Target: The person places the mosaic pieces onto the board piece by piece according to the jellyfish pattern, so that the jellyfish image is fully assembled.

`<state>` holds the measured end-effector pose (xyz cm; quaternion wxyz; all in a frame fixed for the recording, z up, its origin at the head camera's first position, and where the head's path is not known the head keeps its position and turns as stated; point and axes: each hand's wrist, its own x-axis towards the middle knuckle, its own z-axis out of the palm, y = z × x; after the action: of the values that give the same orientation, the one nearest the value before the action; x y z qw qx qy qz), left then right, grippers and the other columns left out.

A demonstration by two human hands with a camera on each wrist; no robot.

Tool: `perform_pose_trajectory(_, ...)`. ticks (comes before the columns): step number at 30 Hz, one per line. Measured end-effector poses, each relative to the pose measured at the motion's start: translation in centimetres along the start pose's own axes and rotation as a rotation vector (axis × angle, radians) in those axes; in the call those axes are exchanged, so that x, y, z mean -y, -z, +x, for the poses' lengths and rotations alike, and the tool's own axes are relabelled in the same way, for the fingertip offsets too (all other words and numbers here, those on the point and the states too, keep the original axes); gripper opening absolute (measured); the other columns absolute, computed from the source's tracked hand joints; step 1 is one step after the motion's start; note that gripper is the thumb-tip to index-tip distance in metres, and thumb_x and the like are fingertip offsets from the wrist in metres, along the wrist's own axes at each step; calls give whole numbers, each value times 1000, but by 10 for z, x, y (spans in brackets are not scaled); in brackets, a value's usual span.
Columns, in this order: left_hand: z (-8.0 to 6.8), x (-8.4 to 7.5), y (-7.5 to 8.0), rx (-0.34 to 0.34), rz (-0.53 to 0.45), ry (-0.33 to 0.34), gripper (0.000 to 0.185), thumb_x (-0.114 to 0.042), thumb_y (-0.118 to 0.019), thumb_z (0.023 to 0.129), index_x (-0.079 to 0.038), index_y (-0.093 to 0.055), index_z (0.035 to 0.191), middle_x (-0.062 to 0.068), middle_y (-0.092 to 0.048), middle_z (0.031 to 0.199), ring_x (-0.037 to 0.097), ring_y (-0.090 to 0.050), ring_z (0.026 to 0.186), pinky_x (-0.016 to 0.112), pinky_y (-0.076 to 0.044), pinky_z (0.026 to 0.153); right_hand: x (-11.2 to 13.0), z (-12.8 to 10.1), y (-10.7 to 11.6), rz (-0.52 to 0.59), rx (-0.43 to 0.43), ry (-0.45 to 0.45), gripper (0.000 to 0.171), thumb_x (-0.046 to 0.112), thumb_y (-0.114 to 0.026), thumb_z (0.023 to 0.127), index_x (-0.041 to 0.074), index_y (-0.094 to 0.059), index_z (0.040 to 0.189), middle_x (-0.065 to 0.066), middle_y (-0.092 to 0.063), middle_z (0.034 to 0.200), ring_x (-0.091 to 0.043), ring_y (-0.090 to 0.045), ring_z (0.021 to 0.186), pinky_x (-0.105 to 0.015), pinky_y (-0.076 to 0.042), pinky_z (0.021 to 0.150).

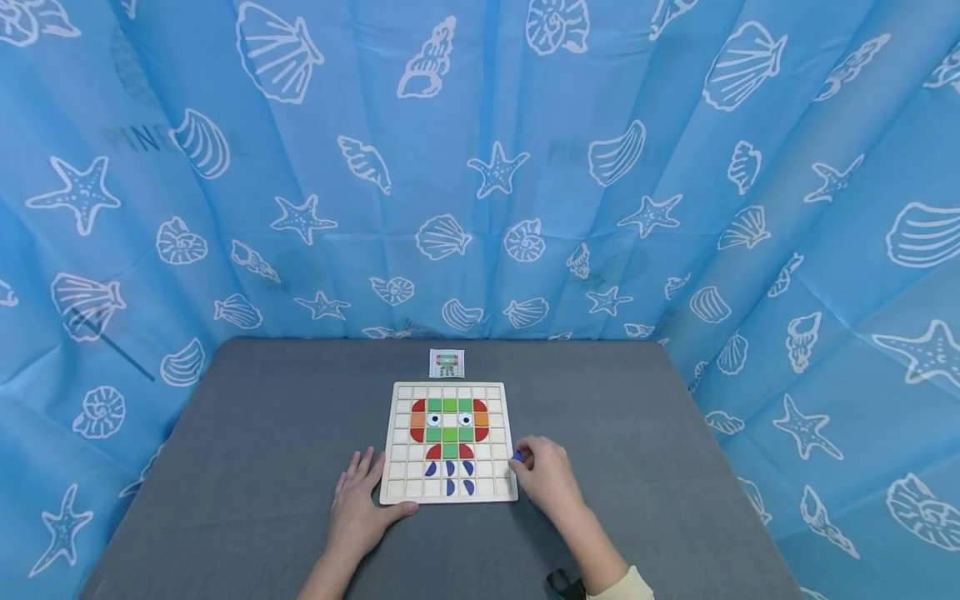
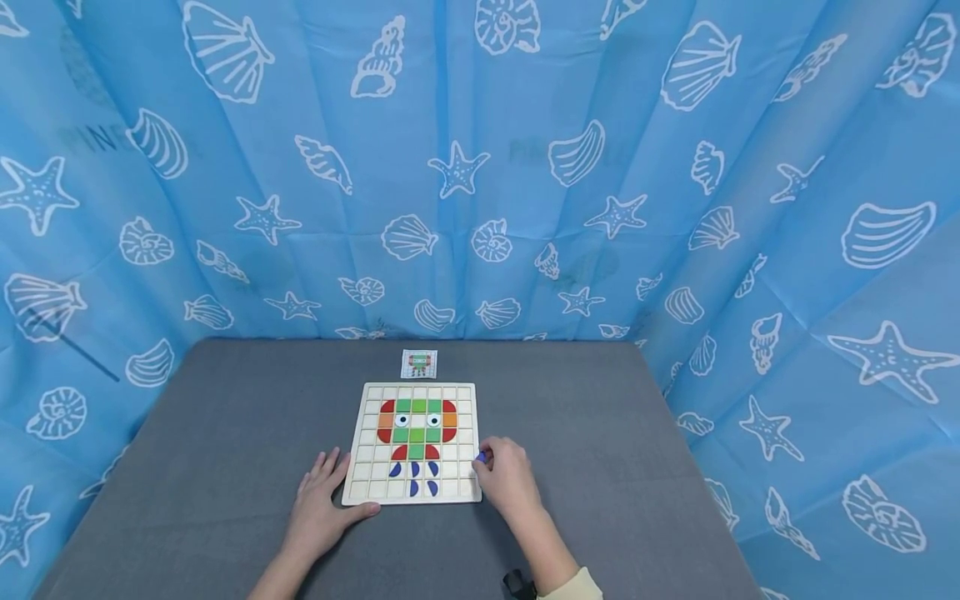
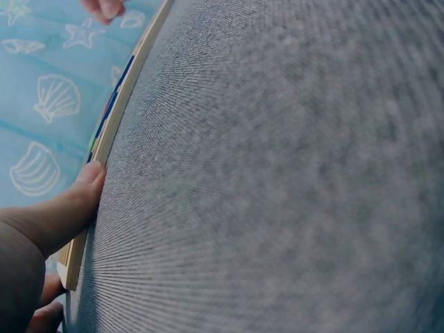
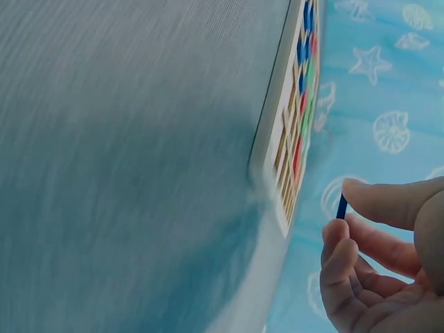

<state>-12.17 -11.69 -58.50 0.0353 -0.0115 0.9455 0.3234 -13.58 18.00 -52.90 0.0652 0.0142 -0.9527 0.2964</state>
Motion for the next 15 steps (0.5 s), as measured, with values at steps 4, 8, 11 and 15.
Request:
perform_pose_trajectory(4,0,-1,0,2,3,1,114,-61,-86,66,0,-44,151,24,-33,161,44,-20,152,61,-19,123,14,-1,-7,22,-4,-1,20,11,-81,85,2,-73,100,-5,-66,85,-9,-56,71,-24,-49,59)
perform_pose_trajectory(8,0,0,-1,2,1,3,114,-62,-86,65,0,-43,152,24,-33,161,44,-20,152,61,-19,123,25,-1,-12,41,-1,2,20,11,-81,85,2,-73,101,-6,-68,87,-11,-58,72,-24,-49,59)
perform_pose_trajectory(11,1,1,-1,1,3,2,115,-63,-85,65,-1,-43,152,24,-34,161,44,-20,152,61,-19,123,33,-2,-15,54,4,19,20,12,-81,85,2,-73,101,-6,-68,88,-13,-61,73,-23,-50,60)
perform_pose_trajectory(15,1,2,-2,-6,3,-6,114,-63,-85,65,0,-44,151,24,-34,160,44,-21,152,61,-19,123,43,-3,-21,69,16,44,21,12,-80,85,2,-73,102,-7,-68,89,-10,-59,72,-22,-50,59)
